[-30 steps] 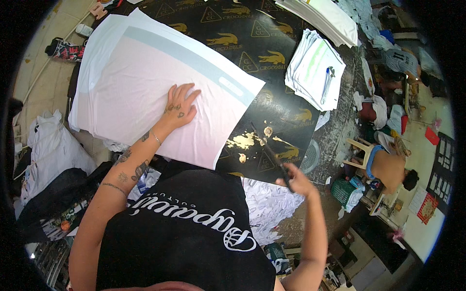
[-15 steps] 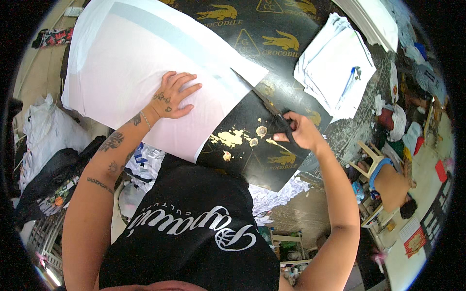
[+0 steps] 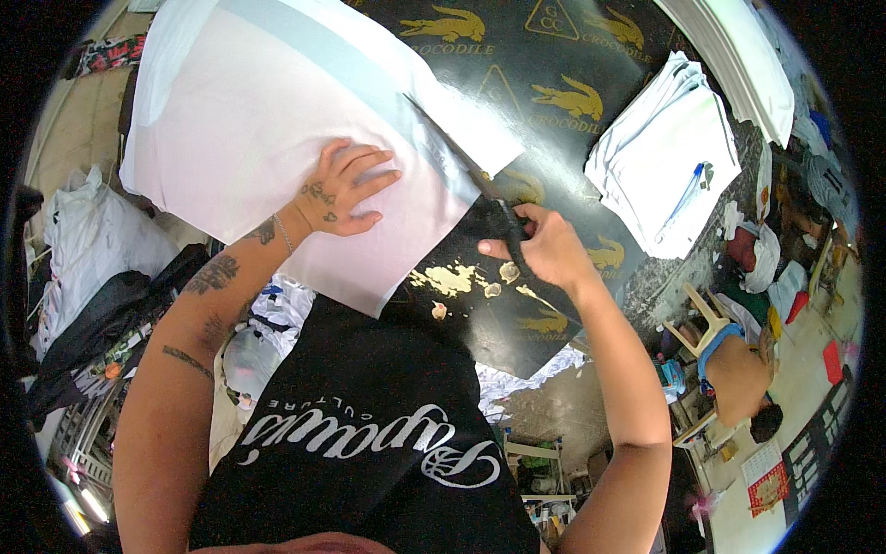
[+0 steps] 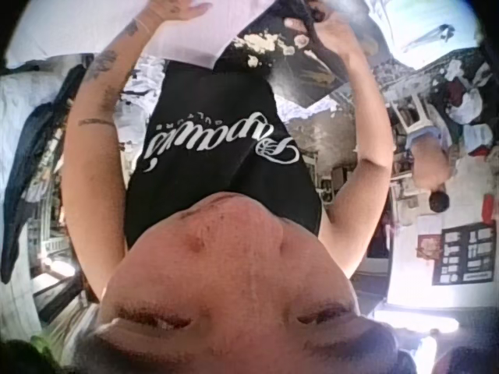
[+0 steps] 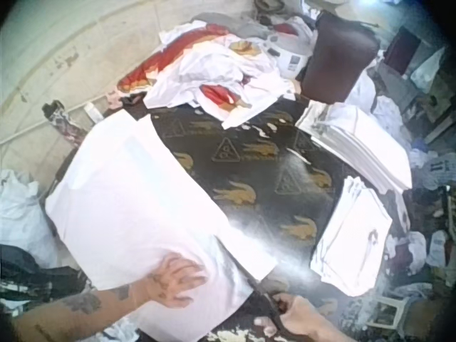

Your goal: The person repeatedly unfolds red and white jerseys on a table, aligns them, and uses shears to cut along the edges. The person flips the jerseys over and continues cutting, then folds the cut pieces and sets them aside.

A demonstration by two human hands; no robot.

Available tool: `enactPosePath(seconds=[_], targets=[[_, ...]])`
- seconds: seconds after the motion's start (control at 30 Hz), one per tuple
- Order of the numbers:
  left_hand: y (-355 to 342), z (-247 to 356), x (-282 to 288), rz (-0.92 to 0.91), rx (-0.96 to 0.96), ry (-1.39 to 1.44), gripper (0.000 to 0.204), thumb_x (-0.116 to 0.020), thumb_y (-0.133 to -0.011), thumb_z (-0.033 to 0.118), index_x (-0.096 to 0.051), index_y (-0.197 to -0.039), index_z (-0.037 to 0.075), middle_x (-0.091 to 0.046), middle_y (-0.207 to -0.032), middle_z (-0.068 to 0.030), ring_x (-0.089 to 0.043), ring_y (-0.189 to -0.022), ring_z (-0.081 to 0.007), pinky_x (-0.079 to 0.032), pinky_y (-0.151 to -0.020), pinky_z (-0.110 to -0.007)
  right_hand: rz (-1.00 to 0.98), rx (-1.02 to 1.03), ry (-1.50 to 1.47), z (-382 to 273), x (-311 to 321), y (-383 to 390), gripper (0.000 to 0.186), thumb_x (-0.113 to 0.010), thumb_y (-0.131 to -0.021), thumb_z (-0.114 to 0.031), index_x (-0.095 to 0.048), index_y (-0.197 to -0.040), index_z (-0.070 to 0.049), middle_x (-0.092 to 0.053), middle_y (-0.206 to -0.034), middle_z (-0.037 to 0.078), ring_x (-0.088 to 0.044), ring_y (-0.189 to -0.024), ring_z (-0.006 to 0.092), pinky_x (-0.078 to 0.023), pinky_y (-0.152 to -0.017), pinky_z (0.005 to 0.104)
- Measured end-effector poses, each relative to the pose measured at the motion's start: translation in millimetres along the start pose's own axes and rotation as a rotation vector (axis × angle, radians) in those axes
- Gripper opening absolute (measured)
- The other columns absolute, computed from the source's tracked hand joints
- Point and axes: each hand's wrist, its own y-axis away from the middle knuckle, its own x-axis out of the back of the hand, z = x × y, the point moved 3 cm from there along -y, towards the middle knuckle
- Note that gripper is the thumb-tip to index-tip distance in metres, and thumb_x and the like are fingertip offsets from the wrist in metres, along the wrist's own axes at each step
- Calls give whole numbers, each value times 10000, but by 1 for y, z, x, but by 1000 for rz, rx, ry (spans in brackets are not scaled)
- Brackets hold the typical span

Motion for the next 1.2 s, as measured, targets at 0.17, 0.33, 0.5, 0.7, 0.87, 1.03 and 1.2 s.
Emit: enactPosePath(seconds=[0.17,0.33,0.5,0.7,0.87,1.03,1.2], targets=[[0,1,-1,17,-7,16,682,-749,-790,441,-627,-1418,206,-525,-1512,-98,-468,-1398,-275,-295,-1156,-596,-19,-49,65,-20,-4,-19,712,-942,-702,-525,-758,-1085,46,-736,-837,114,-701,-772,207,-547,-747,345],[3,-5,0,39,-14,69,655,-752,-790,443,-642,-1389,201,-529,-1508,-87,-462,-1410,-261,-298,-1154,-585,-70,-64,51,-52,-10,-40,731,-935,-711,-543,-746,-1105,43,-734,-872,136,-699,-816,231,-542,-794,360],[-2,1,9,48,27,166,626,-752,-800,381,-643,-1378,167,-528,-1515,-99,-469,-1413,-277,-296,-1162,-571,19,86,83,-83,-16,-53,744,-952,-690,-551,-751,-1086,45,-717,-794,89,-681,-732,196,-530,-701,338],[23,-92,81,272,72,364,506,-639,-893,41,-624,-1398,63,-590,-1472,-174,-520,-1413,-358,-400,-1196,-484,-26,-43,102,-113,-24,-77,830,-932,-688,-605,-733,-1167,43,-722,-854,122,-672,-768,210,-529,-739,344],[103,-305,179,436,375,-105,506,-560,-974,-6,-561,-1475,65,-557,-1501,-157,-511,-1396,-338,-381,-1210,-434,-65,-91,63,-144,-25,-100,799,-962,-714,-504,-695,-1236,38,-713,-832,101,-674,-770,181,-527,-724,330],[149,-397,202,94,287,-381,578,-540,-1018,130,-459,-1589,177,-379,-1649,-150,-370,-1507,-350,-292,-1250,-467,-34,30,25,-179,-28,-118,715,-996,-697,-434,-720,-1164,32,-691,-799,50,-603,-685,131,-474,-635,297],[153,-403,193,157,303,-373,650,-572,-1006,278,-405,-1631,207,-311,-1694,-141,-301,-1544,-365,-195,-1266,-534,-6,-241,179,-207,-29,-134,838,-979,-691,-500,-678,-1251,47,-703,-880,74,-644,-788,148,-499,-711,309]])
